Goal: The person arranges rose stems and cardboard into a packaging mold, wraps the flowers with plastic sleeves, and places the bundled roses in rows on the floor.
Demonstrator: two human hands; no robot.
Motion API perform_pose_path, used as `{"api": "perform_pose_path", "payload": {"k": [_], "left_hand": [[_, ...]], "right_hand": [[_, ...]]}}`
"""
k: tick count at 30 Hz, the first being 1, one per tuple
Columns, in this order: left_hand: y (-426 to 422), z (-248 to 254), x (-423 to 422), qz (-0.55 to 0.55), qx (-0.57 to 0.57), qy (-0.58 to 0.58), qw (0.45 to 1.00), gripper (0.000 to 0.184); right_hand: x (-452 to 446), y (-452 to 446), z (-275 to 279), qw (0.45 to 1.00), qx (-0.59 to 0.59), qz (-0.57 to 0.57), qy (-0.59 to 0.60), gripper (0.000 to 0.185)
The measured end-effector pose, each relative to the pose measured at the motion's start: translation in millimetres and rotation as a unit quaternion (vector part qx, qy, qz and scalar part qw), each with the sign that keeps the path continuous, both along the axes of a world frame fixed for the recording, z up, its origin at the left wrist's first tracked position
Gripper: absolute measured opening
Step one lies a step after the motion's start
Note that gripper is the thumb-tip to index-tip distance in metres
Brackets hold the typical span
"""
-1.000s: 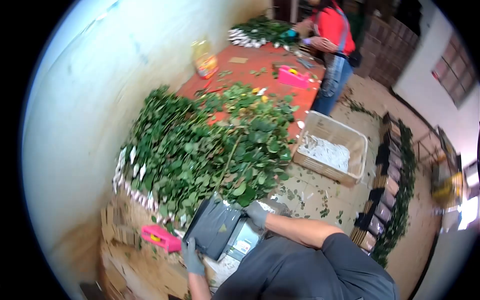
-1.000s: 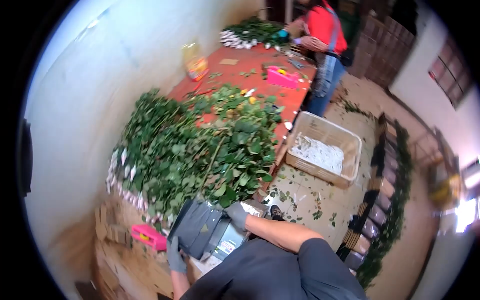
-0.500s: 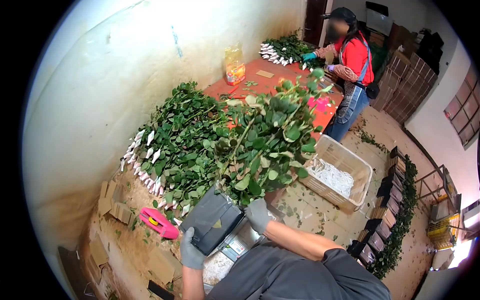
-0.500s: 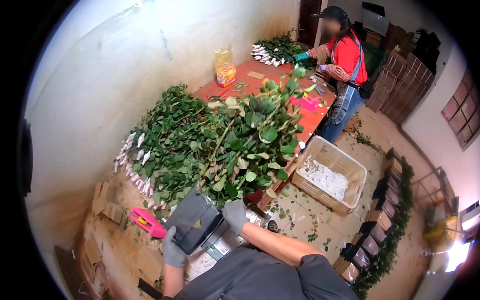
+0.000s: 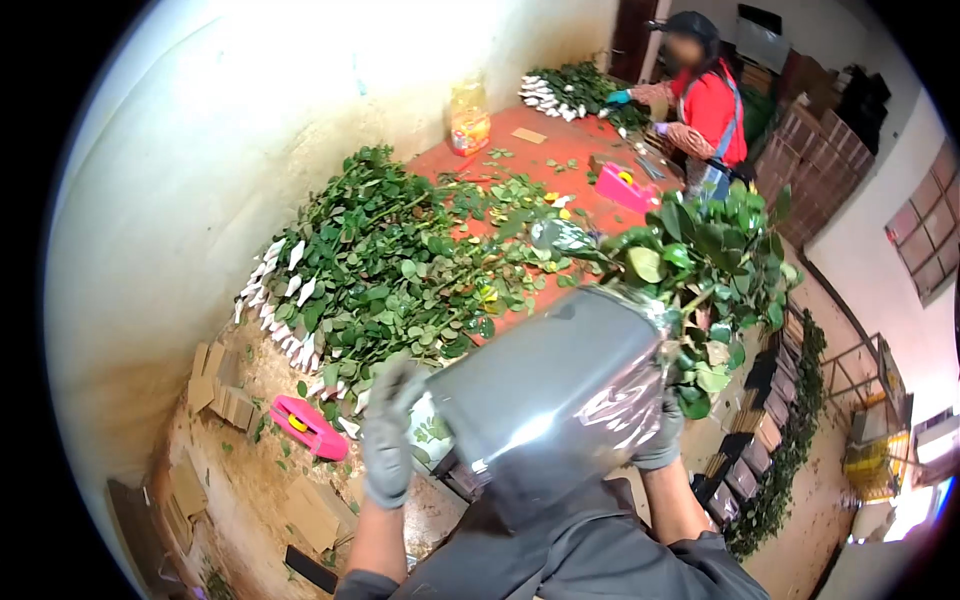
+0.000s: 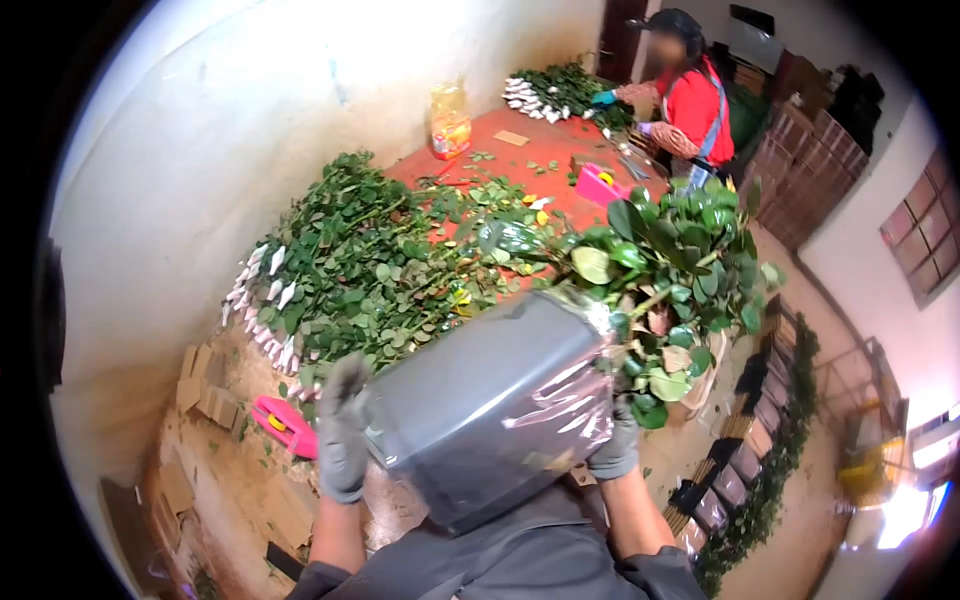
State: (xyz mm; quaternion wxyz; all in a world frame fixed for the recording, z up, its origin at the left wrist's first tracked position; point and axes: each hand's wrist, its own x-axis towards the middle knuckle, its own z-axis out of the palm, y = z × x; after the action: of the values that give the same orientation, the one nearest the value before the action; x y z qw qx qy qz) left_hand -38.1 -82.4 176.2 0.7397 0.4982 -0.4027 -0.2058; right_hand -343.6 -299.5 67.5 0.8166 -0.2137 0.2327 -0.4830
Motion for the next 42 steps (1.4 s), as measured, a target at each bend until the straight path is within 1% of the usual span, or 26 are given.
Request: {"api": "perform_pose_path", "payload": {"k": [1,2,5,6,8,9,11,13,14,16,17,20,24,26,27,28,29,31,33,35,36,37,38,39,40,42], "left_hand": [[-21.3,2.1,-6.4,-0.051,0.032,-0.002,0.998,0.08],[-40.5,1.7,-14.3,-0.104,0.063,-0.004,0.993,0.086],[-92.4,-19.8,-40.9,-0.297,0.033,0.087,0.95,0.108],[-107.7,-20.6,-53.3,-0.346,0.049,0.132,0.928,0.111],[-132.0,-28.3,-83.8,-0.387,0.073,0.128,0.91,0.108],[-142.1,-29.6,-97.7,-0.402,0.077,0.086,0.908,0.105],[-153.2,-26.6,-129.2,-0.455,0.095,0.058,0.883,0.095],[-162.0,-30.3,-147.1,-0.462,0.138,-0.047,0.875,0.083],[-163.8,-27.8,-159.3,-0.476,0.107,-0.073,0.87,0.08],[-167.3,-29.9,-179.8,-0.466,0.149,-0.095,0.867,0.087],[-169.3,-34.6,-188.8,-0.476,0.163,-0.082,0.86,0.087],[-172.1,-37.5,-212.3,-0.48,0.167,-0.099,0.855,0.084],[-178.8,-40.6,-259.2,-0.494,0.185,-0.07,0.847,0.077],[-177.8,-29.5,-294.5,-0.486,0.211,-0.08,0.844,0.084],[-178.3,-29.4,-308.8,-0.49,0.211,-0.076,0.842,0.083],[-179.6,-30.5,-322.7,-0.495,0.211,-0.073,0.839,0.083],[-184.1,-34.3,-336.6,-0.508,0.218,-0.061,0.831,0.083],[-190.3,-43.6,-362.4,-0.511,0.205,-0.051,0.833,0.082],[-194.5,-52.9,-382.9,-0.519,0.18,-0.047,0.834,0.078],[-199.7,-45.7,-409.2,-0.517,0.212,-0.011,0.829,0.065],[-200.7,-47.5,-421.9,-0.513,0.242,0.031,0.823,0.06],[-205.2,-57.3,-422.2,-0.523,0.242,0.091,0.812,0.057],[-211.5,-68.7,-413.4,-0.53,0.248,0.15,0.797,0.055],[-218.1,-76.5,-404.0,-0.544,0.257,0.175,0.78,0.055],[-227.3,-84.5,-390.7,-0.552,0.267,0.2,0.764,0.055],[-254.5,-113.2,-359.7,-0.59,0.286,0.148,0.74,0.06]], "right_hand": [[-10.2,8.0,15.3,0.999,-0.03,-0.014,0.018,0.046],[-32.3,4.5,-12.2,0.999,-0.041,0.002,0.0,0.046],[-58.4,33.0,0.2,0.993,0.003,0.072,-0.091,0.06],[-57.4,45.4,21.6,0.994,-0.018,-0.025,0.109,0.06],[-92.0,50.1,-18.7,0.993,0.11,-0.029,-0.015,0.064],[-105.0,57.0,-22.9,0.991,0.113,-0.069,-0.009,0.064],[-118.5,60.3,-25.0,0.991,-0.054,-0.065,0.102,0.053],[-119.4,73.7,-2.9,0.99,-0.099,-0.056,0.085,0.045],[-120.8,86.4,25.6,0.991,-0.103,-0.039,0.082,0.055],[-134.2,94.0,8.5,0.863,-0.31,-0.105,0.385,0.075],[-140.3,93.7,5.3,0.75,-0.39,-0.124,0.52,0.082],[-162.7,89.9,-3.8,0.475,-0.506,-0.118,0.71,0.098],[-210.0,88.5,-8.4,0.566,-0.463,-0.112,0.672,0.091],[-229.2,85.1,-16.1,0.853,-0.33,-0.094,0.393,0.083],[-239.1,83.6,-20.4,0.964,-0.195,-0.093,0.157,0.08],[-248.9,81.8,-23.8,0.991,-0.064,-0.115,-0.025,0.078],[-259.2,78.6,-33.7,0.988,-0.05,-0.129,-0.073,0.074],[-294.5,72.9,-56.9,0.965,-0.208,-0.147,0.059,0.06],[-323.4,73.3,-87.3,0.89,-0.35,-0.158,0.244,0.051],[-331.9,71.2,-116.9,0.926,-0.236,-0.145,0.256,0.051],[-345.5,70.9,-118.1,0.993,-0.072,-0.094,-0.007,0.05],[-359.4,70.6,-118.2,0.952,0.137,-0.089,-0.258,0.05],[-367.8,67.6,-129.7,0.942,0.176,-0.072,-0.275,0.047],[-378.8,73.1,-70.0,0.955,0.211,-0.118,-0.172,0.044],[-377.9,67.3,-87.4,0.931,0.252,-0.13,-0.228,0.041],[-385.3,64.1,-90.7,0.937,0.262,-0.139,-0.183,0.039]]}}
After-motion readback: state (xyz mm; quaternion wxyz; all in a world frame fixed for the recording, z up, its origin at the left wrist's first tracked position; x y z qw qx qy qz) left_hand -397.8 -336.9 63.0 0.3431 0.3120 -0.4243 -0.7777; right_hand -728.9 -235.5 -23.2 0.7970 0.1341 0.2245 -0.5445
